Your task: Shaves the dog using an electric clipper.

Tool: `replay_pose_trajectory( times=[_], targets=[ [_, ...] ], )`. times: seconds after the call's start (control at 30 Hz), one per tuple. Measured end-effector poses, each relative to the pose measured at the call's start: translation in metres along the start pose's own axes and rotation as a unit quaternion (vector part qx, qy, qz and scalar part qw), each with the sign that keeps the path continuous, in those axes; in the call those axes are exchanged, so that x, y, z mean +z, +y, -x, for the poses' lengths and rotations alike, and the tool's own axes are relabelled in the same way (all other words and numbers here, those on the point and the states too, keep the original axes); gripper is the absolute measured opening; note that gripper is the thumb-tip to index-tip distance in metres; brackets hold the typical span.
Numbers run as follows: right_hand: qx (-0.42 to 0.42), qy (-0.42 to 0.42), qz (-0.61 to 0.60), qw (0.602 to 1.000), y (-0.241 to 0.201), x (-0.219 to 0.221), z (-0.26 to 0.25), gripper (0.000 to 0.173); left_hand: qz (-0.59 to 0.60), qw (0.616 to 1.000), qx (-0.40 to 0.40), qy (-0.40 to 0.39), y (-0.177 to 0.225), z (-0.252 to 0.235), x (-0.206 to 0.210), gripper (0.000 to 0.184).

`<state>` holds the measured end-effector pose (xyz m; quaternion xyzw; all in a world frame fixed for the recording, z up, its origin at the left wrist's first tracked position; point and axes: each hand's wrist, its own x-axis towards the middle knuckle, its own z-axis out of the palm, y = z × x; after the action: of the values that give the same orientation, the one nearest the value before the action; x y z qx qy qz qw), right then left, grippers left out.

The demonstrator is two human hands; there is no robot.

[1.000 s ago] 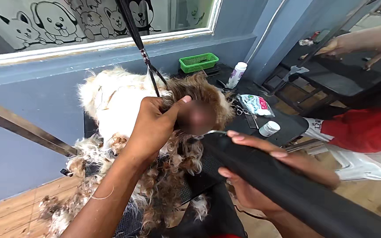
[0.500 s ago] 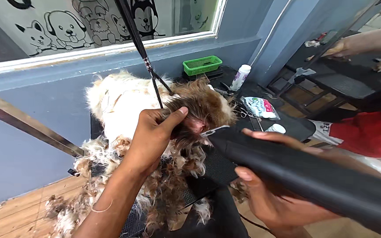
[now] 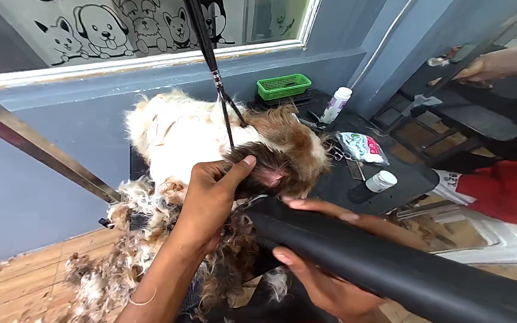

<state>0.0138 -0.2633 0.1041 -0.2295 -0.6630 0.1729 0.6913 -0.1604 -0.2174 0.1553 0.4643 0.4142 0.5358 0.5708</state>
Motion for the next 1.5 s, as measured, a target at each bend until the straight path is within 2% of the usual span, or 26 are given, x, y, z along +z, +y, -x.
replay_pose_trajectory(
  times=[0.13,0.2,0.4,0.47,0.53,0.63,0.73,0.87,1.03,1.13,1.2,1.27,1.37,1.43,1.5],
  targets=[
    [-0.04,0.113,0.084,0.989,-0.004,-0.001,-0.014,0.058,0.021,1.0,-0.01,0.001,0.001,0.002,0.001,0.031],
    [-0.038,0.128,0.091,0.987,0.0,0.007,-0.015,0.061,0.027,1.0,-0.007,0.0,0.001,0.004,0.002,0.031],
    [0.025,0.02,-0.016,0.999,-0.002,0.015,0.002,0.054,0.019,1.0,-0.013,0.016,-0.007,0.008,0.0,0.04],
    [0.029,0.043,-0.005,0.999,-0.009,0.007,0.0,0.056,0.043,0.999,-0.017,0.019,-0.008,0.011,0.0,0.04],
    [0.022,0.103,0.045,0.993,-0.012,0.0,-0.008,0.059,0.074,0.997,-0.021,0.025,-0.009,0.014,0.003,0.04],
    [-0.002,0.162,0.096,0.982,-0.003,0.003,-0.019,0.065,0.126,0.991,-0.025,0.043,-0.01,0.019,0.01,0.039],
    [0.025,0.138,0.058,0.988,0.0,0.018,-0.017,0.061,0.148,0.986,-0.016,0.077,-0.012,0.022,0.016,0.036],
    [0.054,0.121,-0.01,0.991,-0.007,0.024,-0.011,0.059,0.186,0.975,-0.046,0.11,-0.014,0.024,0.017,0.035],
    [0.007,0.167,0.08,0.983,-0.006,0.007,-0.023,0.066,0.211,0.968,-0.069,0.115,-0.015,0.026,0.019,0.034],
    [0.014,0.11,0.07,0.991,-0.001,0.013,-0.023,0.06,0.221,0.968,-0.047,0.113,-0.015,0.025,0.024,0.035],
    [0.047,0.096,0.034,0.994,-0.002,0.019,-0.019,0.057,0.213,0.97,-0.032,0.113,-0.017,0.022,0.025,0.035],
    [0.087,0.13,0.025,0.987,-0.007,0.017,-0.017,0.056,0.195,0.974,-0.007,0.115,-0.021,0.018,0.025,0.037],
    [0.114,0.226,0.059,0.966,-0.01,0.003,-0.025,0.056,0.18,0.977,0.037,0.113,-0.025,0.013,0.028,0.036],
    [0.115,0.282,0.083,0.949,-0.005,-0.007,-0.037,0.062,0.181,0.976,0.062,0.101,-0.027,0.009,0.031,0.037],
    [0.11,0.304,0.095,0.942,0.002,-0.012,-0.047,0.069,0.176,0.977,0.075,0.099,-0.028,0.005,0.036,0.038]
  ],
)
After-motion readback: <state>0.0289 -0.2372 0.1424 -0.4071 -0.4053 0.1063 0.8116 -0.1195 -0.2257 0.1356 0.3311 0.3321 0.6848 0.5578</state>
